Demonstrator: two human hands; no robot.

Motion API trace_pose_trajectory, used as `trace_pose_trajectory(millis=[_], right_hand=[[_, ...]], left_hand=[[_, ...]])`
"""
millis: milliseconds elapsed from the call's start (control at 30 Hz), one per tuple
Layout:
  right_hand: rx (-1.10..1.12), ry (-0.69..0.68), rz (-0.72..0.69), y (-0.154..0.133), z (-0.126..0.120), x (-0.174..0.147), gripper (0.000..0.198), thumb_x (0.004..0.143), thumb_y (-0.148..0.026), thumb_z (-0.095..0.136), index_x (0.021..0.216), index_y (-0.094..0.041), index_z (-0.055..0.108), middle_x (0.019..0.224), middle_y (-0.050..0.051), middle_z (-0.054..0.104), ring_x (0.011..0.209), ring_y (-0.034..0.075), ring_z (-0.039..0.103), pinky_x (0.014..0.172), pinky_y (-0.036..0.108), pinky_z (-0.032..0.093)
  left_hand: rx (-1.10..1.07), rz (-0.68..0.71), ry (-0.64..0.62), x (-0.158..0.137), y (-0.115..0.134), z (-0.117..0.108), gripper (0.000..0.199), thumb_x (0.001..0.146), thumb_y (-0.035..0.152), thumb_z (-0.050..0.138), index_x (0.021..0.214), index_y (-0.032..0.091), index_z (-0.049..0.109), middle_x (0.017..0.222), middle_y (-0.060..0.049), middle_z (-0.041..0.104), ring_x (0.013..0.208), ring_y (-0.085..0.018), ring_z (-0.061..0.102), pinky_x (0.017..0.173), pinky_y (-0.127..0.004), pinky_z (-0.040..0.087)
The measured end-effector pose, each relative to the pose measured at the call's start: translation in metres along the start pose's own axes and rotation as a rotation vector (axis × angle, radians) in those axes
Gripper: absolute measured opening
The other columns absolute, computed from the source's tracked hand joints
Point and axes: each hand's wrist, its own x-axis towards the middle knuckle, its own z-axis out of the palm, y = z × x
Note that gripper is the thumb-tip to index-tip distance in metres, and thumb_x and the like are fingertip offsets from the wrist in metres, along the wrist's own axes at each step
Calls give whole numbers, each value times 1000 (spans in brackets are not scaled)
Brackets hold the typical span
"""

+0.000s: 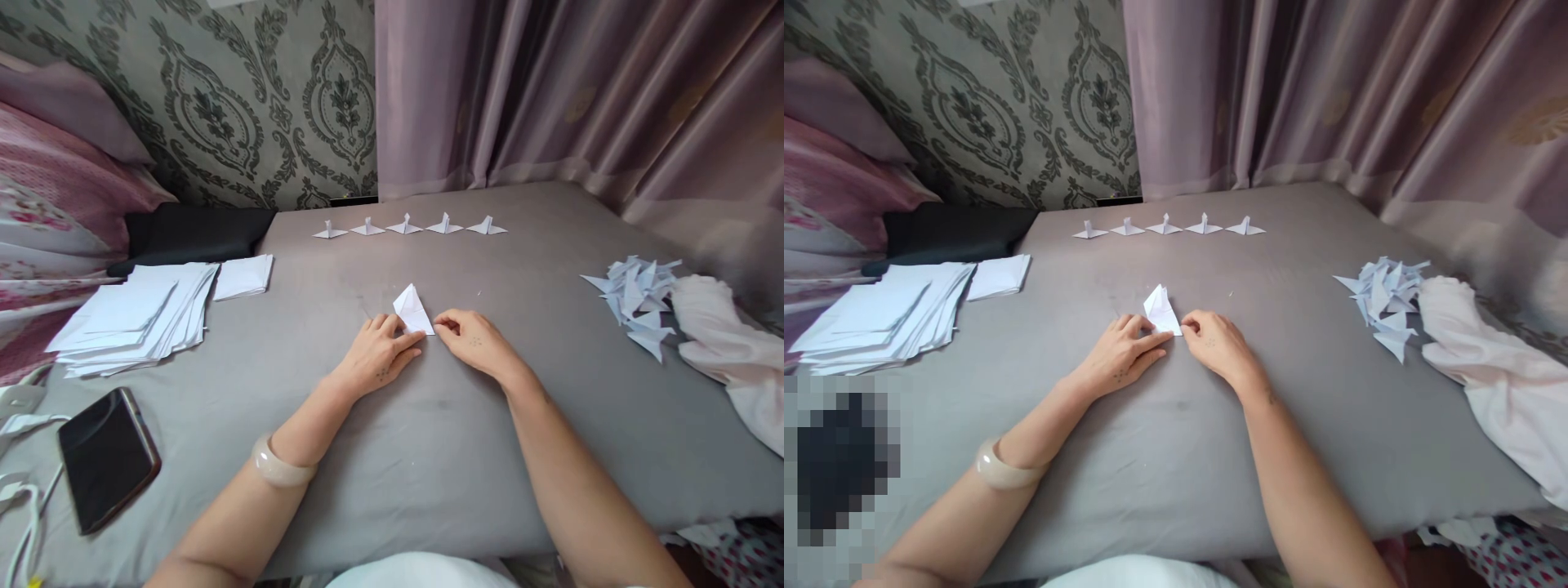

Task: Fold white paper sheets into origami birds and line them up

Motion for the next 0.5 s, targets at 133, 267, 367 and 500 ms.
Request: trace_pose_trajectory(millis=[133,267,367,500], right_hand=[[7,80,29,-7,14,2,18,79,-36,60,91,-24,64,87,1,69,72,15,59,63,26,40],[47,129,-9,-8,25,5,10,80,-29,57,86,-23,63,83,0,67,70,13,57,63,25,40],[28,140,-71,-7,30,5,9,82,-28,55,82,-23,63,83,0,66,69,13,56,63,25,40],[-98,277,-247,-11,32,1,17,90,-24,48,87,-22,65,93,4,64,77,15,56,70,26,40]], left_hand=[[-72,-7,92,0,-4,3,32,97,35,41,109,20,66,102,-10,64,94,-21,56,82,-35,48],[-63,-20,152,0,-8,8,25,96,28,42,98,19,66,97,-8,67,90,-20,59,79,-34,49],[-56,-16,179,0,-9,10,23,96,25,42,97,19,64,97,-7,68,89,-20,60,79,-33,48],[14,-118,428,-2,-7,5,27,93,28,49,116,16,55,112,-14,60,103,-24,55,90,-38,44]])
